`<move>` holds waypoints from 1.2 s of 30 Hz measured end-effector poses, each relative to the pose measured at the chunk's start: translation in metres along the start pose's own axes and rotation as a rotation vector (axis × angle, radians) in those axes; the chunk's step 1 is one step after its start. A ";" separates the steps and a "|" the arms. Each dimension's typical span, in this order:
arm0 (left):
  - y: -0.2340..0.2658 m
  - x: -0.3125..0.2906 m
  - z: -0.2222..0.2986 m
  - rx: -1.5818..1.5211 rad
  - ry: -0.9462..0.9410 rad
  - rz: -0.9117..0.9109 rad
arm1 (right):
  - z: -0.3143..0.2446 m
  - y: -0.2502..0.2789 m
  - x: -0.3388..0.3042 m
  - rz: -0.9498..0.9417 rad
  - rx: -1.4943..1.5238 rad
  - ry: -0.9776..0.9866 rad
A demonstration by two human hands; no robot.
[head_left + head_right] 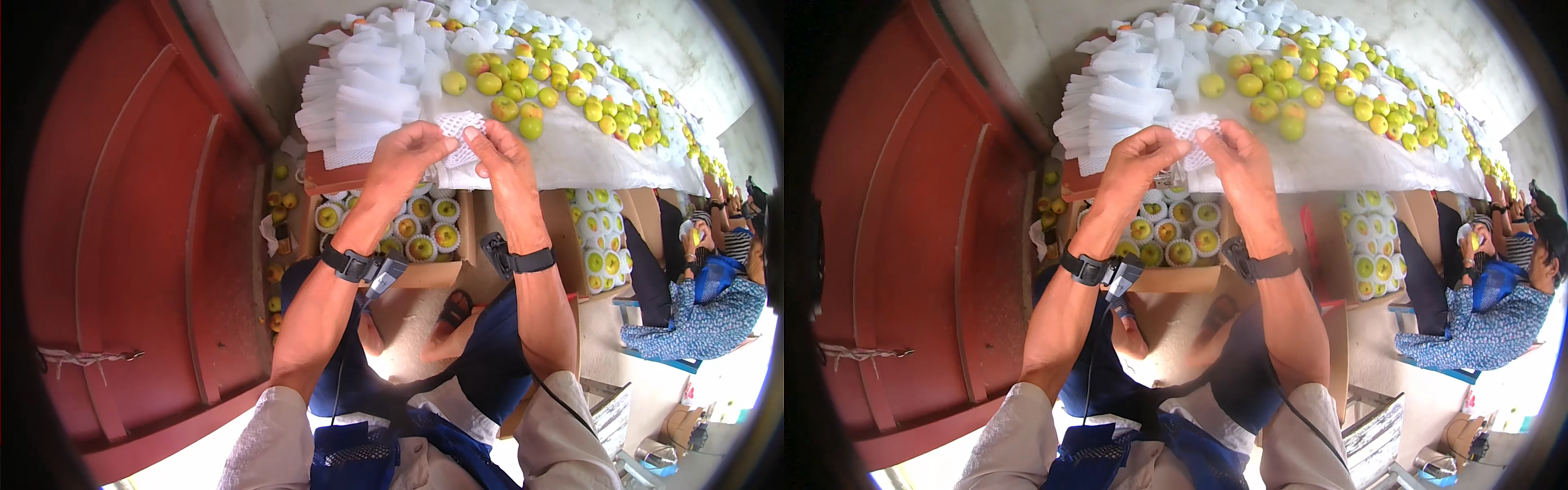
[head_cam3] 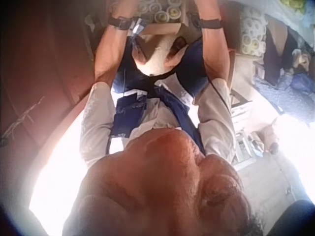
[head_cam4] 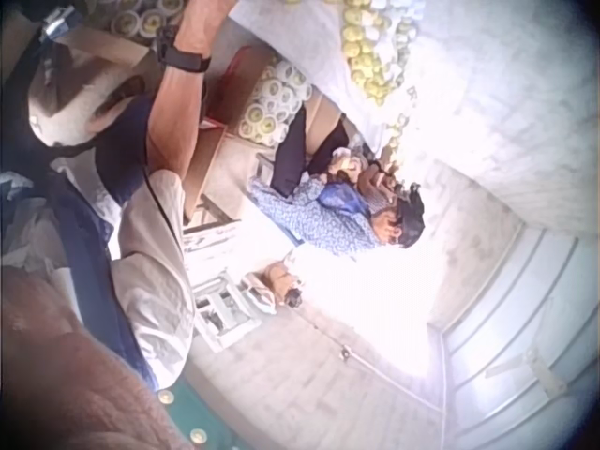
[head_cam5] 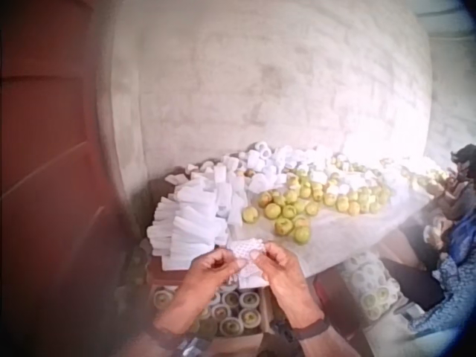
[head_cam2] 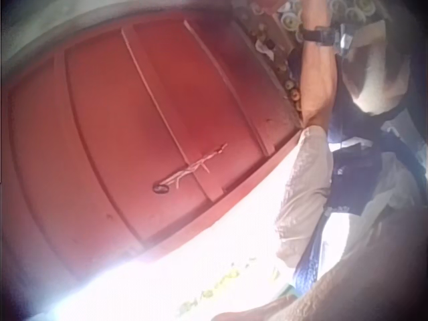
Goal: The person is placing foam protection sleeves onto fruit and then arranging the sleeved fruit into cardboard boxes.
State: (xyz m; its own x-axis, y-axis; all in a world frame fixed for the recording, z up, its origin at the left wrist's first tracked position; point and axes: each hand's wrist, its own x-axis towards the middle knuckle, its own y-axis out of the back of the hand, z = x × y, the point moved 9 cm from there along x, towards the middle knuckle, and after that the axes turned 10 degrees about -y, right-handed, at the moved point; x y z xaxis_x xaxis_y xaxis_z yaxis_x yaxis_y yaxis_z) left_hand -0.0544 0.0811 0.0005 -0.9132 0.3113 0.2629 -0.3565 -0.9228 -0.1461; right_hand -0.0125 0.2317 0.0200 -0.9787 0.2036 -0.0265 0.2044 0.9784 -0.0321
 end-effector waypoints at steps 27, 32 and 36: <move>-0.035 -0.028 -0.020 -0.485 0.323 -0.483 | 0.028 0.006 -0.016 -0.671 0.304 -0.306; -0.036 -0.042 -0.033 -0.340 0.398 -0.595 | 0.066 0.017 -0.019 -0.568 0.261 -0.424; -0.025 -0.033 -0.046 -0.490 0.419 -0.501 | 0.073 0.025 -0.009 -0.478 0.307 -0.452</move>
State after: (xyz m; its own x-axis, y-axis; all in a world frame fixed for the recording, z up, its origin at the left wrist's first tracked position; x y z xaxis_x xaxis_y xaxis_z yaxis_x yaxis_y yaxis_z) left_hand -0.0245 0.1044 -0.0479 -0.5856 0.8094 0.0433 -0.6992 -0.4774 -0.5322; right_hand 0.0030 0.2513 -0.0531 -0.8722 -0.3436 -0.3481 -0.1824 0.8888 -0.4204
